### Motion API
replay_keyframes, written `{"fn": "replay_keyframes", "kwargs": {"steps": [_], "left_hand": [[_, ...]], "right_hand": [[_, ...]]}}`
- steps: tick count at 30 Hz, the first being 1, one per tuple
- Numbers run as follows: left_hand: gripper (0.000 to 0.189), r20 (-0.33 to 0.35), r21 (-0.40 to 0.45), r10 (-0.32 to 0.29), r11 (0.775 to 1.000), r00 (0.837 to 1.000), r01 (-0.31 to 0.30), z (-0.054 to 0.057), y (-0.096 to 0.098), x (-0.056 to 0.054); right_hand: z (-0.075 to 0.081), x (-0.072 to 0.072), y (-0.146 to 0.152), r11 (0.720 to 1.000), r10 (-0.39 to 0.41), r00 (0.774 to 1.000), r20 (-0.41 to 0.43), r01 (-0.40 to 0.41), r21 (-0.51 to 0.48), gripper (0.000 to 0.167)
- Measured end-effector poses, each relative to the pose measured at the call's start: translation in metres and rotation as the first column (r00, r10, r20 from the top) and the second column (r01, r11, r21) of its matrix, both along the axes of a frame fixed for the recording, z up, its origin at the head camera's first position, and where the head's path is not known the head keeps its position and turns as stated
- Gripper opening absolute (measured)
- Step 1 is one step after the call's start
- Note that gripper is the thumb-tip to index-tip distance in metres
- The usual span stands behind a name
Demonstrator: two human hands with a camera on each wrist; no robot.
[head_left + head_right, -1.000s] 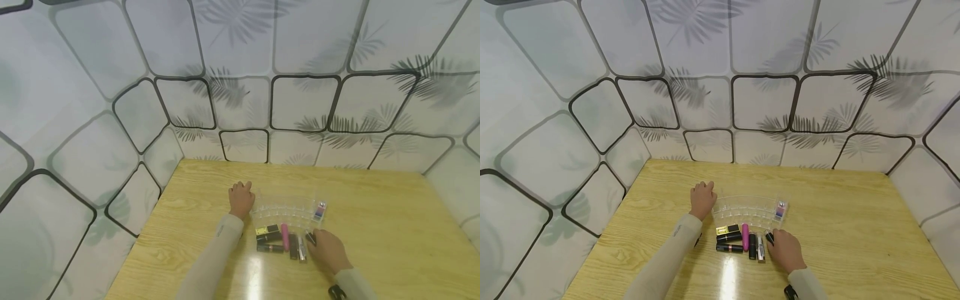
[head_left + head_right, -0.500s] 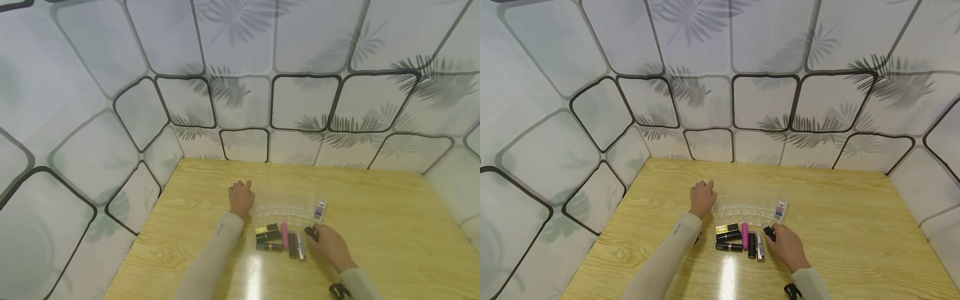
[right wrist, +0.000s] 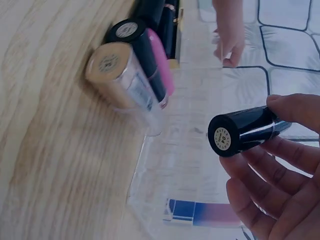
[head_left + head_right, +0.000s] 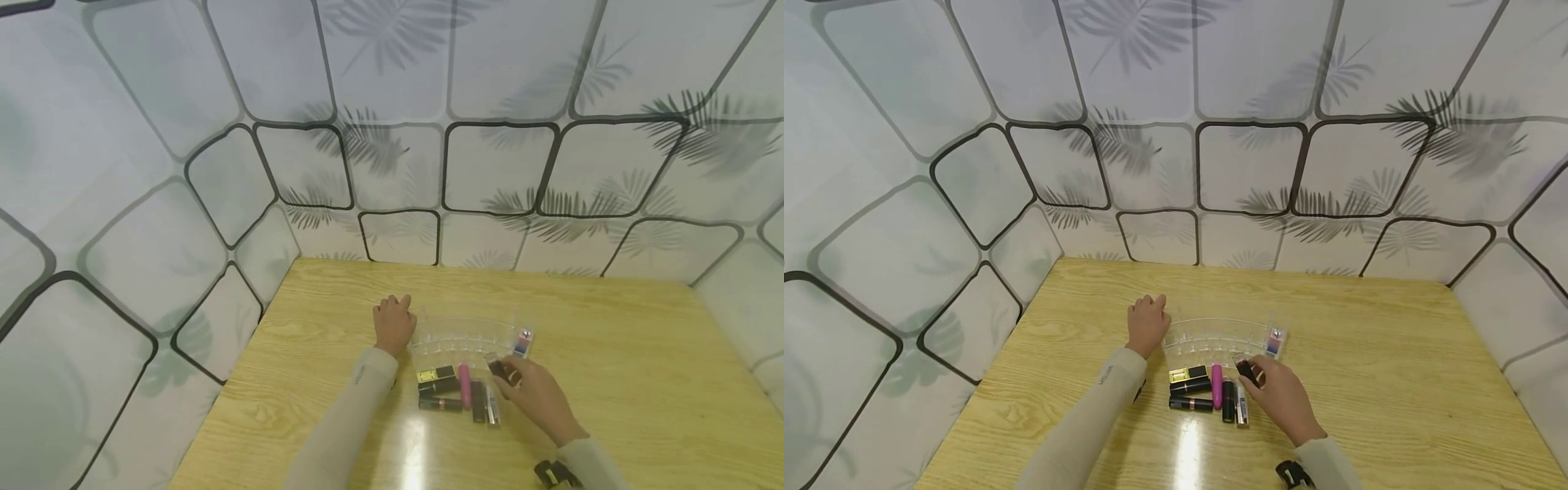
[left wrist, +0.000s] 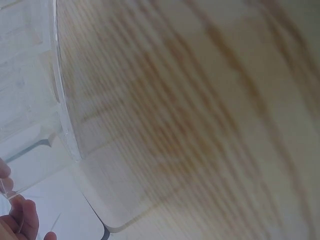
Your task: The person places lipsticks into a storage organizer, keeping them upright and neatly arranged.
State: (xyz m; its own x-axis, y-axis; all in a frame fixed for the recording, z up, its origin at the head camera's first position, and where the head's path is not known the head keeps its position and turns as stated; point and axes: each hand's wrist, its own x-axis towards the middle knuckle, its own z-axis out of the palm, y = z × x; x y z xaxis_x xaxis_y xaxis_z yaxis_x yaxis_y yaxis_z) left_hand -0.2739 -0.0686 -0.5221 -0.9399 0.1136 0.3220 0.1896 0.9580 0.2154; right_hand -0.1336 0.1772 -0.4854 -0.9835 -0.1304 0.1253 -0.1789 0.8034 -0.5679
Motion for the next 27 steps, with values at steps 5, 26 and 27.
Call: {"fn": "replay_keyframes", "kwargs": {"steps": [5, 26, 27], "left_hand": [[0.019, -0.022, 0.009, -0.006, 1.000, 1.000, 0.006, -0.002, 0.000, -0.001], [0.018, -0.040, 0.016, -0.012, 1.000, 0.999, 0.013, -0.002, -0.001, 0.000], [0.018, -0.038, 0.015, -0.012, 1.000, 0.999, 0.012, -0.002, -0.001, 0.001]], "right_hand": [[0.004, 0.003, -0.002, 0.998, 0.030, 0.999, -0.041, -0.033, -0.058, 0.025], [0.003, -0.004, 0.001, 0.946, 0.251, 0.860, -0.444, -0.315, -0.076, 0.037], [0.003, -0.006, 0.002, 0.948, 0.248, 0.859, -0.448, -0.310, -0.070, 0.038]]}}
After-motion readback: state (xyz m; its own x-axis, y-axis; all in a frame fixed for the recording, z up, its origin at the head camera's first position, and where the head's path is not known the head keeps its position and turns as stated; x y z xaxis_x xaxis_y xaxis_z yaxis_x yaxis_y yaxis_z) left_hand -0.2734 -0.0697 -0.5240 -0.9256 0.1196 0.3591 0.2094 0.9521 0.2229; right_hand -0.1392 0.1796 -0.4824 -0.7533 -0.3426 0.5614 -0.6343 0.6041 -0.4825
